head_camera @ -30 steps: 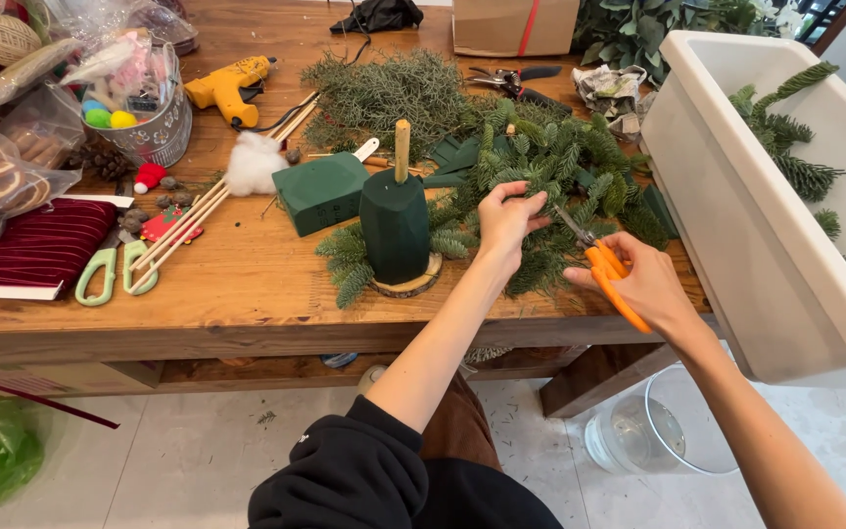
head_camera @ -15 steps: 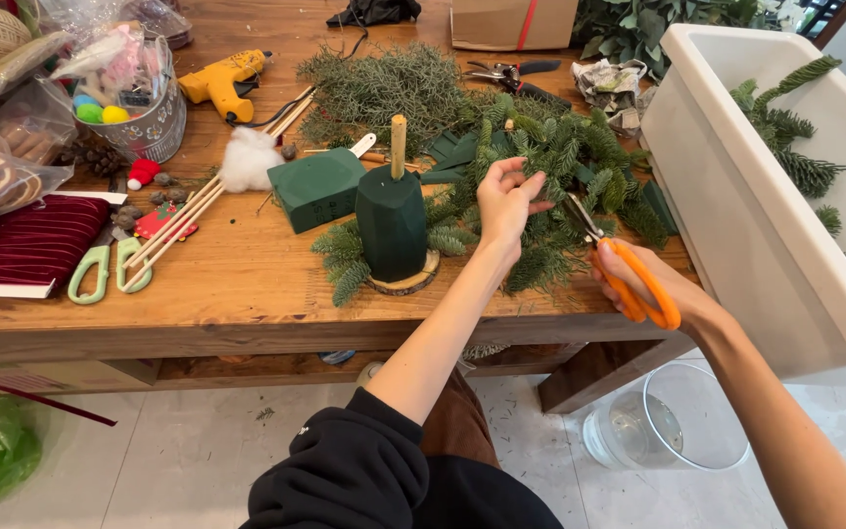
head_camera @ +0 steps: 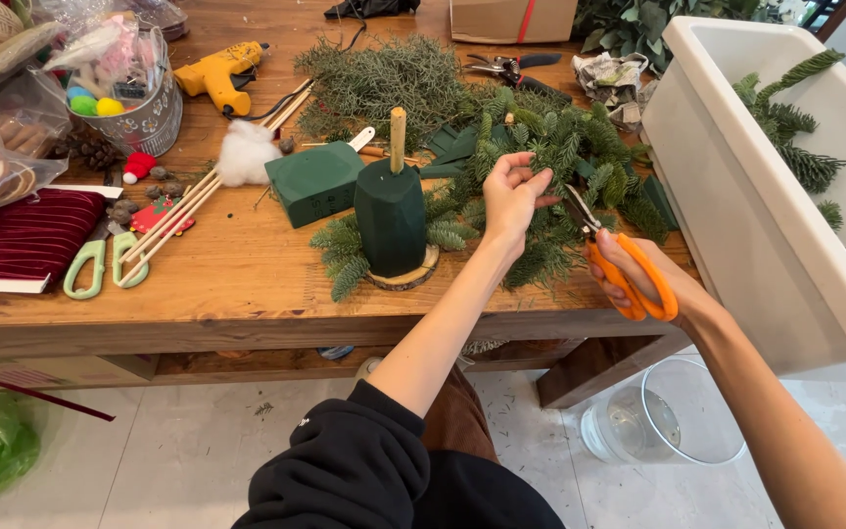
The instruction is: The person cuts small pieces of green foliage from a larger bunch using orange scissors and inserts them into a green foam cone mounted on a wooden base. They repeatedly trim the foliage and arrange it around the cone to create a decorative shape.
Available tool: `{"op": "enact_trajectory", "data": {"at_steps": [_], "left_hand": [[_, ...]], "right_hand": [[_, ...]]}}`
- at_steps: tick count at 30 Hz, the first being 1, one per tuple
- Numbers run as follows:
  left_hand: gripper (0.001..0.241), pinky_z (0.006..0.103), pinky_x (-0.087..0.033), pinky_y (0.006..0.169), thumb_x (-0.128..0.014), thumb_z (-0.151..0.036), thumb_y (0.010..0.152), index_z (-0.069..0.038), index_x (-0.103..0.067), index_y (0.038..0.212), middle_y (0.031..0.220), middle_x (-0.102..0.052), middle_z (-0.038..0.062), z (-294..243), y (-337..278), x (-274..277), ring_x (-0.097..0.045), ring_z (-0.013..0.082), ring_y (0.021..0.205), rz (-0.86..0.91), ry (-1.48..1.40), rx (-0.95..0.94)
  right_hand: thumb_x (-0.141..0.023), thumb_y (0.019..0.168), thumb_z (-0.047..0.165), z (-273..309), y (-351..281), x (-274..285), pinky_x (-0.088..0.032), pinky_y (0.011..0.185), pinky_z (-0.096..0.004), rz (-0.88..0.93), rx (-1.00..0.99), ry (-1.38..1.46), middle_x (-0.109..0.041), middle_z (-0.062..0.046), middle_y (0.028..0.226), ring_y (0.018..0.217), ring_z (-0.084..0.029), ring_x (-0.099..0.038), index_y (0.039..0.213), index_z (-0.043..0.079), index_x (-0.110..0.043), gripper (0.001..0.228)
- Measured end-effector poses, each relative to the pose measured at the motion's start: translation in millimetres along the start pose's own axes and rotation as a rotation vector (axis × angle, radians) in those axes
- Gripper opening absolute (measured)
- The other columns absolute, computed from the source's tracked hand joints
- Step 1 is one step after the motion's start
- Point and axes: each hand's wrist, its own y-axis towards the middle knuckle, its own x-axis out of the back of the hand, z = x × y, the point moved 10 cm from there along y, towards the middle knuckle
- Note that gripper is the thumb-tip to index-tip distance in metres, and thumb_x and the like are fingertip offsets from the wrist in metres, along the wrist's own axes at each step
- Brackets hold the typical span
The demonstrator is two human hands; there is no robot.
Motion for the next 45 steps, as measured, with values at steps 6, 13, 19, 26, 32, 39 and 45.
{"op": "enact_trajectory", "data": {"at_steps": [6, 13, 19, 26, 32, 39, 45], "left_hand": [[0.029, 0.0383, -0.067, 0.059, -0.067, -0.002, 0.090, -0.001, -0.053, 0.116, 0.078, -0.044, 0.002, 12.5, 9.8, 6.2, -0.068, 0.0256, 0.070, -0.002, 0.052, 0.036], [0.032, 0.0409, -0.066, 0.061, -0.067, -0.002, 0.090, 0.002, -0.052, 0.118, 0.085, -0.046, 0.009, 26.9, 18.6, 16.2, -0.069, 0.0333, 0.073, -0.085, 0.080, 0.067], [0.039, 0.0472, -0.066, 0.067, -0.065, -0.004, 0.092, 0.003, -0.044, 0.125, 0.098, -0.047, 0.018, 8.3, 8.9, 24.3, -0.069, 0.0447, 0.078, -0.189, -0.041, 0.077], [0.047, 0.0607, -0.061, 0.076, -0.065, -0.006, 0.091, 0.002, -0.036, 0.127, 0.102, -0.039, 0.015, 16.2, -13.8, 11.4, -0.064, 0.0551, 0.085, -0.251, -0.208, 0.178], [0.046, 0.0597, -0.061, 0.078, -0.063, -0.007, 0.092, 0.002, -0.034, 0.126, 0.103, -0.037, 0.016, 27.5, -21.2, 6.4, -0.062, 0.0558, 0.089, -0.311, -0.263, 0.186], [0.047, 0.0581, -0.062, 0.079, -0.062, -0.007, 0.093, 0.001, -0.033, 0.128, 0.104, -0.037, 0.015, 38.0, -22.5, 10.5, -0.064, 0.0535, 0.087, -0.356, -0.271, 0.195], [0.048, 0.0485, -0.066, 0.071, -0.066, -0.007, 0.090, -0.001, -0.037, 0.127, 0.102, -0.042, 0.014, 54.9, -14.8, 26.7, -0.068, 0.0463, 0.077, -0.404, -0.225, 0.190]], "right_hand": [[-0.055, 0.103, 0.046, 15.7, 0.0, -1.4, -0.040, 0.029, -0.034, -0.049, -0.010, -0.028, -0.047, -0.013, 0.049, 0.035, -0.022, -0.053, 0.078, -0.002, -0.052, 0.054], [-0.066, 0.098, 0.039, -2.2, 7.4, 9.0, -0.037, 0.029, -0.029, -0.116, -0.033, -0.055, -0.047, -0.014, 0.046, 0.034, -0.020, -0.051, 0.073, -0.003, -0.053, 0.050], [-0.069, 0.095, 0.038, -14.7, 5.6, 16.3, -0.042, 0.037, -0.032, -0.160, -0.011, -0.102, -0.047, -0.011, 0.058, 0.046, -0.021, -0.056, 0.101, -0.006, -0.059, 0.046], [-0.066, 0.098, 0.040, -10.0, 3.1, 15.1, -0.050, 0.046, -0.036, -0.203, 0.029, -0.145, -0.050, -0.010, 0.066, 0.057, -0.024, -0.063, 0.111, -0.006, -0.059, 0.048], [-0.063, 0.099, 0.044, -7.2, 4.2, 10.0, -0.044, 0.041, -0.033, -0.211, 0.025, -0.199, -0.050, -0.011, 0.054, 0.047, -0.022, -0.057, 0.106, -0.002, -0.060, 0.047], [-0.067, 0.097, 0.041, -0.8, 0.4, 8.0, -0.038, 0.031, -0.031, -0.243, 0.011, -0.146, -0.045, -0.011, 0.049, 0.037, -0.021, -0.050, 0.100, -0.002, -0.061, 0.043], [-0.071, 0.093, 0.037, 1.7, -3.8, 8.7, -0.035, 0.027, -0.031, -0.270, -0.029, -0.183, -0.046, -0.015, 0.042, 0.028, -0.023, -0.045, 0.091, -0.002, -0.064, 0.039]]}}
